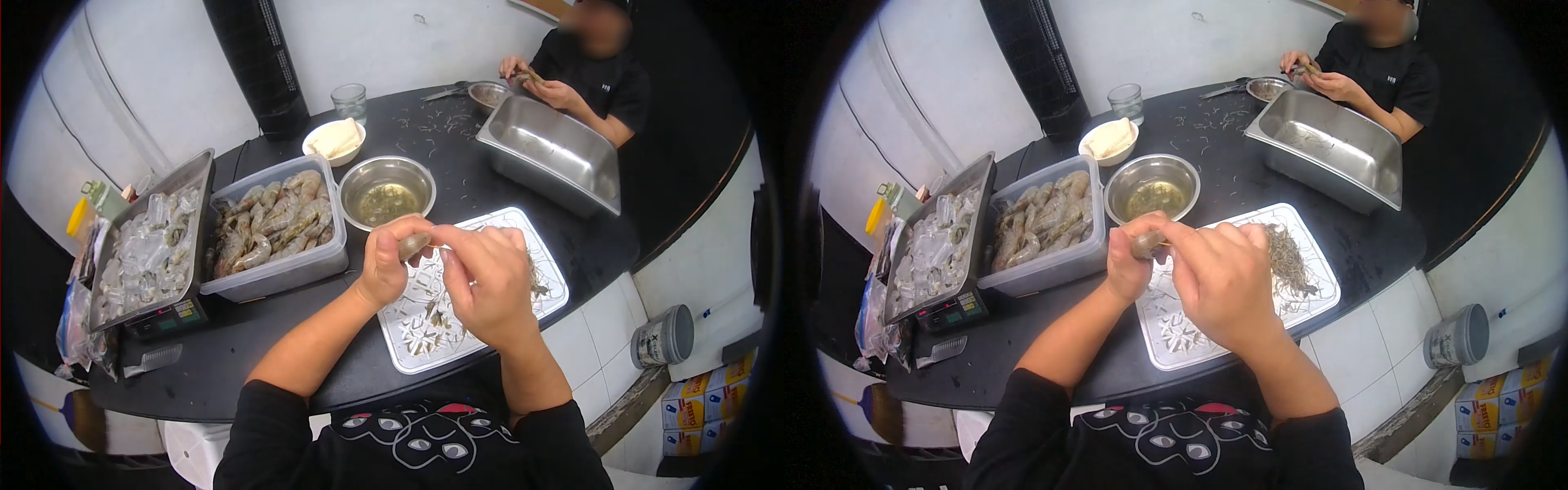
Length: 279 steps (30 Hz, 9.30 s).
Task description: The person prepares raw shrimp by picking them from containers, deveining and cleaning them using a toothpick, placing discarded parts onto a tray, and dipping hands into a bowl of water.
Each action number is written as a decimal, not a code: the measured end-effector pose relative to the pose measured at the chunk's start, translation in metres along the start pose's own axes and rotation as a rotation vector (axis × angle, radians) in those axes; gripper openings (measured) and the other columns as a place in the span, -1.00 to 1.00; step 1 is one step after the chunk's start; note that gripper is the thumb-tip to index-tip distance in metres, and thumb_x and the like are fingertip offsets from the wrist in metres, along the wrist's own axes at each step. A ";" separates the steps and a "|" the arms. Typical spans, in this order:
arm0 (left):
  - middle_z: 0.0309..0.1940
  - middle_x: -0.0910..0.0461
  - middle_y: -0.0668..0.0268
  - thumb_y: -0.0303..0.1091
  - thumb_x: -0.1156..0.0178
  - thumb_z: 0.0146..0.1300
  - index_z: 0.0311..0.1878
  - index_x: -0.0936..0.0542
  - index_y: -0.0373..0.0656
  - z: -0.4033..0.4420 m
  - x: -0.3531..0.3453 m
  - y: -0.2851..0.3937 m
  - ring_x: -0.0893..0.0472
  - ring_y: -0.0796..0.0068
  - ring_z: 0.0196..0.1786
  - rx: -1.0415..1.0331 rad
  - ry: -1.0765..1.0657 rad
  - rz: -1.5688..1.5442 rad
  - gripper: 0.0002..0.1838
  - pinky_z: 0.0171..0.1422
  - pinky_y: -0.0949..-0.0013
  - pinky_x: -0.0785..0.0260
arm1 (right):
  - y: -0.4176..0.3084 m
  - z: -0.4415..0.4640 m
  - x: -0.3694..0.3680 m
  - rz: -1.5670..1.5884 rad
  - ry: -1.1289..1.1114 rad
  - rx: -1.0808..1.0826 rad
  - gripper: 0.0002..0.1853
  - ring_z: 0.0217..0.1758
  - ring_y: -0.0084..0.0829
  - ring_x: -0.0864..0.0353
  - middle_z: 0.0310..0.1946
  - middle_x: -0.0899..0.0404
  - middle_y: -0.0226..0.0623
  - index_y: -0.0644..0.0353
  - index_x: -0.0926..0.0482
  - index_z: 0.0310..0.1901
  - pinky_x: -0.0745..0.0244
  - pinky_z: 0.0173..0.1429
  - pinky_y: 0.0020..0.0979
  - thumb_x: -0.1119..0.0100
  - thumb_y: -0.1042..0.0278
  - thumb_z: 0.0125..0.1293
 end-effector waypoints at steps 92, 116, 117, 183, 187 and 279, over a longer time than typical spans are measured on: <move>-0.52 -0.41 0.17 0.17 0.42 0.47 -0.11 -0.45 -0.27 0.001 -0.015 0.002 -0.42 0.37 -0.47 -0.030 0.064 0.323 -0.34 -0.34 0.34 -0.27 | 0.027 -0.015 -0.052 0.442 0.318 -0.251 -0.84 -0.43 -0.42 -0.51 -0.45 -0.59 -0.34 0.22 -0.63 -0.15 -0.32 -0.21 -0.41 -0.14 0.52 0.26; -0.57 -0.37 0.44 0.42 0.55 0.34 -0.23 -0.45 -0.14 0.001 -0.012 -0.008 -0.26 0.74 -0.58 0.172 0.050 0.251 -0.19 -0.54 0.60 -0.05 | 0.047 0.000 -0.014 0.649 0.209 -0.463 -0.82 -0.29 -0.71 -0.45 -0.30 -0.62 -0.42 0.31 -0.63 -0.11 -0.34 -0.21 -0.63 -0.05 0.52 0.36; -0.57 -0.37 0.44 0.42 0.55 0.34 -0.23 -0.45 -0.14 0.001 -0.011 -0.009 -0.26 0.74 -0.58 0.175 0.051 0.245 -0.20 -0.54 0.60 -0.05 | 0.048 0.001 -0.012 0.645 0.195 -0.475 -0.82 -0.30 -0.73 -0.43 -0.31 -0.61 -0.41 0.30 -0.63 -0.11 -0.33 -0.22 -0.64 -0.05 0.51 0.36; -0.14 -0.63 -0.06 -0.32 -0.12 0.28 -0.05 -0.64 -0.25 -0.009 0.216 0.130 -0.60 -0.01 -0.01 0.567 0.500 1.288 -0.73 0.14 0.18 -0.40 | 0.093 0.083 -0.146 -0.375 -0.716 -0.005 -0.64 -0.15 -0.29 -0.66 -0.25 -0.69 -0.25 -0.07 -0.68 -0.10 -0.31 0.03 -0.18 -0.04 0.51 0.12; -0.12 -0.63 -0.04 -0.33 -0.19 0.21 -0.05 -0.65 -0.23 -0.004 0.215 0.106 -0.61 0.02 0.01 0.687 0.295 1.314 -0.72 0.16 0.20 -0.41 | 0.088 0.074 -0.132 -0.383 -0.660 -0.002 -0.65 -0.17 -0.23 -0.65 -0.28 -0.69 -0.19 -0.04 -0.68 -0.09 -0.31 0.02 -0.20 -0.02 0.51 0.15; -0.18 -0.62 0.09 -0.52 -0.10 0.16 -0.15 -0.57 -0.29 -0.053 0.029 -0.026 -0.59 0.12 -0.15 -0.211 -0.097 0.578 -0.81 -0.02 0.23 -0.38 | 0.239 -0.144 0.037 0.710 0.250 -0.762 -0.82 -0.38 -0.62 -0.48 -0.48 -0.54 -0.39 0.33 -0.60 -0.12 -0.34 -0.17 -0.58 -0.08 0.51 0.29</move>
Point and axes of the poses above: each hand's wrist, its own z-axis towards the middle knuckle, its own x-axis out of the back of the hand, y = z × x, the point moved 2 cm from there along z, towards the middle knuckle
